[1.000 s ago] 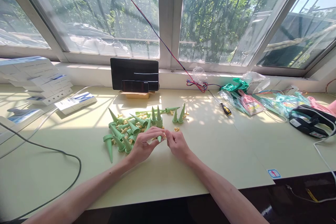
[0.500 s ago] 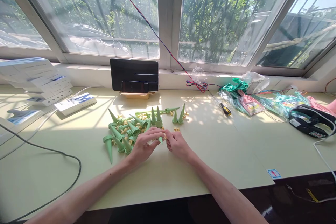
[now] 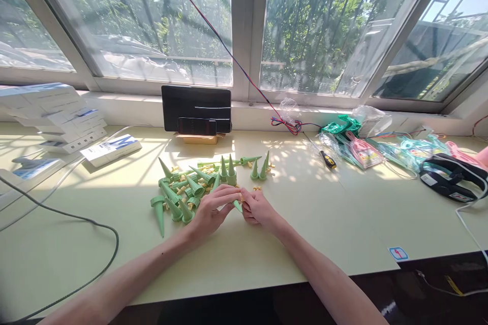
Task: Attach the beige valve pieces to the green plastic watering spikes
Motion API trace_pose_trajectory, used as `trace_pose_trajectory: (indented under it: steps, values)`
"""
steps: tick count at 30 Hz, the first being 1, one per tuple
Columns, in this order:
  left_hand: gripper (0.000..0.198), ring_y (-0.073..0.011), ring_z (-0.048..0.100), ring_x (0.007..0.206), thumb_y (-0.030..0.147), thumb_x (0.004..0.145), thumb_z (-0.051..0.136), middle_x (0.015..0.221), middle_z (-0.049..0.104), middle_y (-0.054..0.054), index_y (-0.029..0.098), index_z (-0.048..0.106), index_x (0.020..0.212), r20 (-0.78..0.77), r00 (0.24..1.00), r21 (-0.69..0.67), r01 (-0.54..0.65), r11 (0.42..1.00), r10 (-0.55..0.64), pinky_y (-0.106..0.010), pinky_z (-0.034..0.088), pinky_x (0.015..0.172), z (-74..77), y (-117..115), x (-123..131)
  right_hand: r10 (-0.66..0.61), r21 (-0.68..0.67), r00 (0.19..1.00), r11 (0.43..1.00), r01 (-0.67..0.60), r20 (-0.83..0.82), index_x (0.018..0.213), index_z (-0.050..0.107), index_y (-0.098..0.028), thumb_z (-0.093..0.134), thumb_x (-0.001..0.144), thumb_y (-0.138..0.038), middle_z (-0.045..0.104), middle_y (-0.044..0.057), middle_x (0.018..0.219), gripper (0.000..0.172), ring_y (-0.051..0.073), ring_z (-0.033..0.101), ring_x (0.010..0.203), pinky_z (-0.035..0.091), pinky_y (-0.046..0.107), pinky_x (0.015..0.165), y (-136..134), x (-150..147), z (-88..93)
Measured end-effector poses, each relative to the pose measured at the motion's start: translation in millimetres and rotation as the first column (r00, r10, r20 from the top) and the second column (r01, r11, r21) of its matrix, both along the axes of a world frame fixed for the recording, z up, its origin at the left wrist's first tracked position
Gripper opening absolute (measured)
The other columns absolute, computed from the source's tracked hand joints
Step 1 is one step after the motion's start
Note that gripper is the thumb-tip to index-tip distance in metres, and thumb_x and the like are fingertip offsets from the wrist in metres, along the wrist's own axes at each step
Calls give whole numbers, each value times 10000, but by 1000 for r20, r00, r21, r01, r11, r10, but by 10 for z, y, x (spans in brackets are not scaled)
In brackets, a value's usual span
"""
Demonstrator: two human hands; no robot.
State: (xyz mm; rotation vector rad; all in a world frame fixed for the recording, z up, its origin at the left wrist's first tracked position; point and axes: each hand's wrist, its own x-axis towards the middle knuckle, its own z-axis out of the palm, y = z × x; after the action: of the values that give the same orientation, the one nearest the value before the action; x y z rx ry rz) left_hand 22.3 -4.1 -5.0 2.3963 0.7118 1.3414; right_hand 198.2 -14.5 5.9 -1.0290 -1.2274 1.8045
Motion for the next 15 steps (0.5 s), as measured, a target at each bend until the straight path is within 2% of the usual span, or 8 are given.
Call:
trace_pose_trajectory:
  steps: [5, 15]
  values:
    - [250, -197, 628, 979, 93, 928, 546, 1091, 734, -86, 217, 710, 1070, -9, 1000, 6, -2, 1000, 2, -341, 566, 790, 11, -6, 3, 4, -8, 1000, 1000, -4, 0, 554, 272, -224, 626, 761, -729, 159, -121, 467, 651, 33, 162, 390, 88, 197, 372, -2, 2, 4]
    - [250, -205, 645, 986, 120, 926, 566, 1103, 734, -90, 230, 723, 1085, 20, 1000, -49, -13, 999, 14, -358, 571, 808, 14, -25, 23, -8, 12, 1000, 1000, 7, 7, 569, 259, -227, 604, 810, -692, 163, -121, 475, 627, 37, 152, 398, 92, 206, 384, 5, 2, -6]
